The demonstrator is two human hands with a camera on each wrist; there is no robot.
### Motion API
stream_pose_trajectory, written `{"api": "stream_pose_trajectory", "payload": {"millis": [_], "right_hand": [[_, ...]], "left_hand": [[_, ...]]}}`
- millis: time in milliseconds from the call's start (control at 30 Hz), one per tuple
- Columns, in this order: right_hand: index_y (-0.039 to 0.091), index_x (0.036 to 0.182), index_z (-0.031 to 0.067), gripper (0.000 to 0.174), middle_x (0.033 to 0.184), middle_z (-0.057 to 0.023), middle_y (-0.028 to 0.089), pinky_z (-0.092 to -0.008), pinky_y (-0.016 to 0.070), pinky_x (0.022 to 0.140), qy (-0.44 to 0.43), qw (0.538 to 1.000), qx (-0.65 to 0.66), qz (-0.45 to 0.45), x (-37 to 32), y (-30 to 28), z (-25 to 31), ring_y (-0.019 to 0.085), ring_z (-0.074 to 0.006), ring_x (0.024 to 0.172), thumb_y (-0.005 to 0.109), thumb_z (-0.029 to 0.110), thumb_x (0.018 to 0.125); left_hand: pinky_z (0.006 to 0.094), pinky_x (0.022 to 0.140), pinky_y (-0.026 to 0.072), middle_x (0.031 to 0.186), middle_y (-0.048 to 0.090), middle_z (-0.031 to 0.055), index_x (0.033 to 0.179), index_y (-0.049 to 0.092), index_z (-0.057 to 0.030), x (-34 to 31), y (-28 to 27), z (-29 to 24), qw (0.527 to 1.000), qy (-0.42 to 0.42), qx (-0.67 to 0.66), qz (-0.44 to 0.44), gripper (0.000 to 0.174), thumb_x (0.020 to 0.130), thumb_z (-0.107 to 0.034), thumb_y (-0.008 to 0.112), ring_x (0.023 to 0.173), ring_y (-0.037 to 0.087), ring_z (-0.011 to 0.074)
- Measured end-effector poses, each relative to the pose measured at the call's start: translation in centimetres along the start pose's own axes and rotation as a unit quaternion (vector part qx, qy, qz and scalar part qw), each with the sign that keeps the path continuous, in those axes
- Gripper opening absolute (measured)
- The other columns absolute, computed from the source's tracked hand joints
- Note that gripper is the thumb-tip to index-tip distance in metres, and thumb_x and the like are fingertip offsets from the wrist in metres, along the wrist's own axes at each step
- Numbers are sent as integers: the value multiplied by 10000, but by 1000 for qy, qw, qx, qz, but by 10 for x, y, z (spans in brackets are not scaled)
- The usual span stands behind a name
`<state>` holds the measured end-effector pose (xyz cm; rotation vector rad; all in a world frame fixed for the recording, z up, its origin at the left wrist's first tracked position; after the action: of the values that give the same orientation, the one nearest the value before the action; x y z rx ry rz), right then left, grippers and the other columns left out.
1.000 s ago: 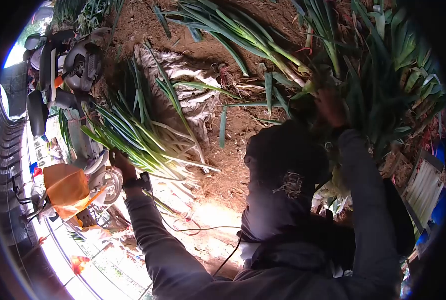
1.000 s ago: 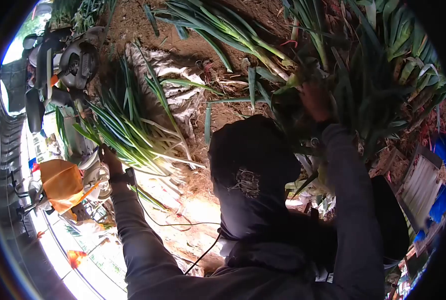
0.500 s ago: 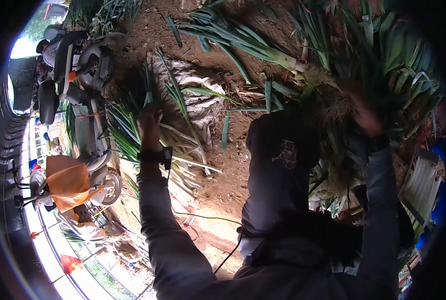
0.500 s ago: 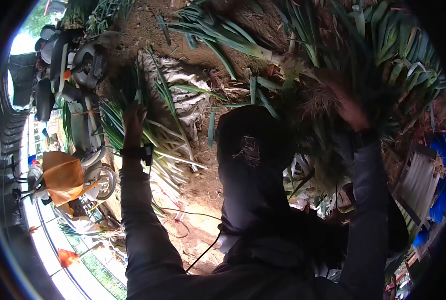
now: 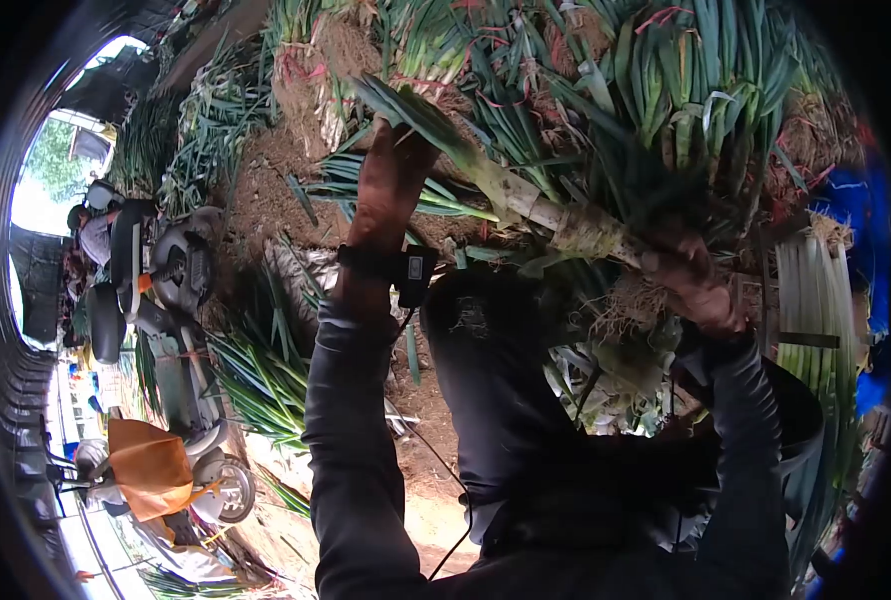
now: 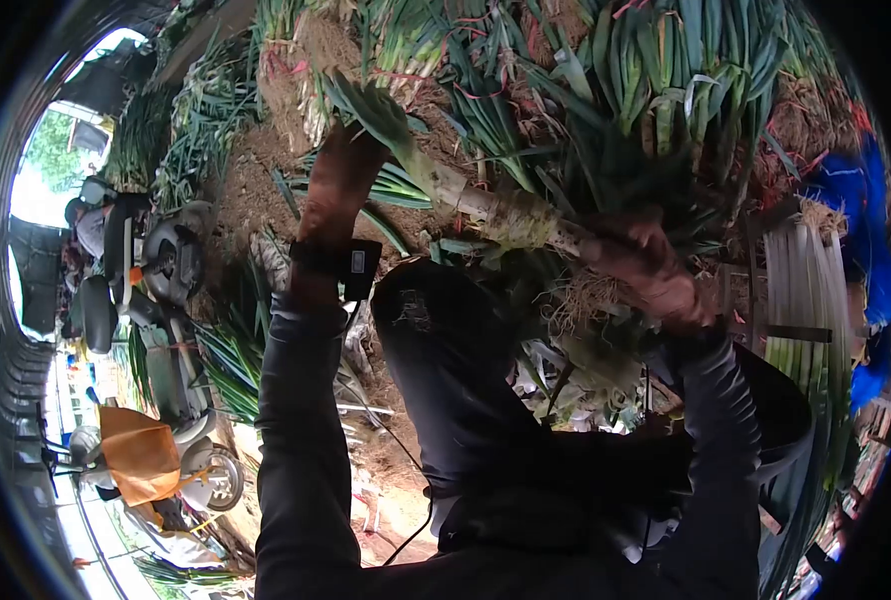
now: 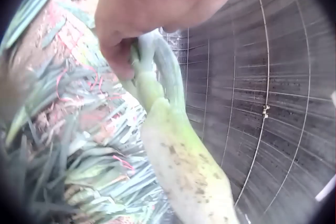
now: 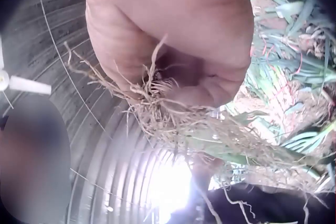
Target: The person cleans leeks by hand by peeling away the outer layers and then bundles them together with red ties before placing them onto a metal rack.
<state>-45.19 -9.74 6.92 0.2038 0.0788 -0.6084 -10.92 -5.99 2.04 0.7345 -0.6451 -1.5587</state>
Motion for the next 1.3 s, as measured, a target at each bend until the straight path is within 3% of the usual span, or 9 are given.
{"api": "stream_pose_trajectory", "payload": {"millis": [100,300,400,533,600,733,867,1000,1300], "right_hand": [[677,1145,-64,323,984,-43,673,-276,509,806,-13,991,-133,2,-15,-13,-15,601,-93,968,748,148,913],[453,1458,9,838,1478,-178,468,-401,387,1144,-58,987,100,109,-42,-15,-23,494,-262,1352,762,435,805],[525,1402,9,568,1445,-174,525,-386,399,1139,-12,984,-176,29,-17,-65,-79,530,-270,1320,707,240,915],[595,1339,9,380,1367,-141,611,-345,412,1118,-68,993,-38,-93,-6,-80,-102,580,-260,1263,657,82,971],[584,1352,16,389,1350,-127,622,-359,453,1054,-152,749,-634,-119,4,-67,-97,607,-260,1221,628,187,1006],[569,1369,-5,449,1347,-131,623,-389,474,1006,-53,976,-181,-111,52,-88,-107,608,-228,1214,593,280,1024],[642,1216,-32,345,1109,-122,719,-306,519,881,-177,937,-252,-163,96,-2,57,652,-134,984,717,159,939],[664,1129,-33,391,748,-24,603,-288,443,559,-176,962,-133,-158,133,-19,49,544,-89,648,771,260,894],[681,1122,23,247,806,4,607,-235,350,475,-161,986,-25,-28,91,-24,20,456,-42,546,698,194,945]], "left_hand": [[457,1061,459,1339,610,144,1378,516,-19,7,39,37,701,266,662,4,493,1070,-395,429,1193,596,318],[380,909,533,1106,651,56,1277,583,-124,40,41,71,676,247,685,115,338,1032,-355,550,998,627,210],[420,820,600,1038,673,142,1164,584,-44,56,33,112,753,240,608,71,381,972,-369,639,891,686,286],[409,808,591,1041,675,101,1184,591,-45,64,28,130,770,224,576,157,497,957,-482,657,942,659,233],[399,780,569,1033,678,57,1157,617,-69,70,7,119,772,222,583,120,419,937,-411,717,904,650,205],[346,724,539,990,671,-19,1180,638,-110,86,2,115,736,268,612,113,378,894,-304,792,837,643,144],[349,820,542,1147,655,49,1326,588,-65,97,-17,132,767,179,609,96,417,951,-198,713,975,630,182],[374,828,572,1058,657,82,1210,589,-33,94,-1,120,719,236,645,108,377,978,-316,680,948,651,217],[361,794,579,941,642,93,1142,592,5,86,14,84,729,317,603,60,330,944,-222,728,841,636,225]]}}
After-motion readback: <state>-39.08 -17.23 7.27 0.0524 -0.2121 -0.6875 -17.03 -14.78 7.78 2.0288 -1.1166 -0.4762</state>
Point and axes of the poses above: each hand's wrist, its own x-axis towards the middle knuckle, its own y-axis out of the palm, z = x × y, the point moved 10 cm from there along x, towards the middle knuckle
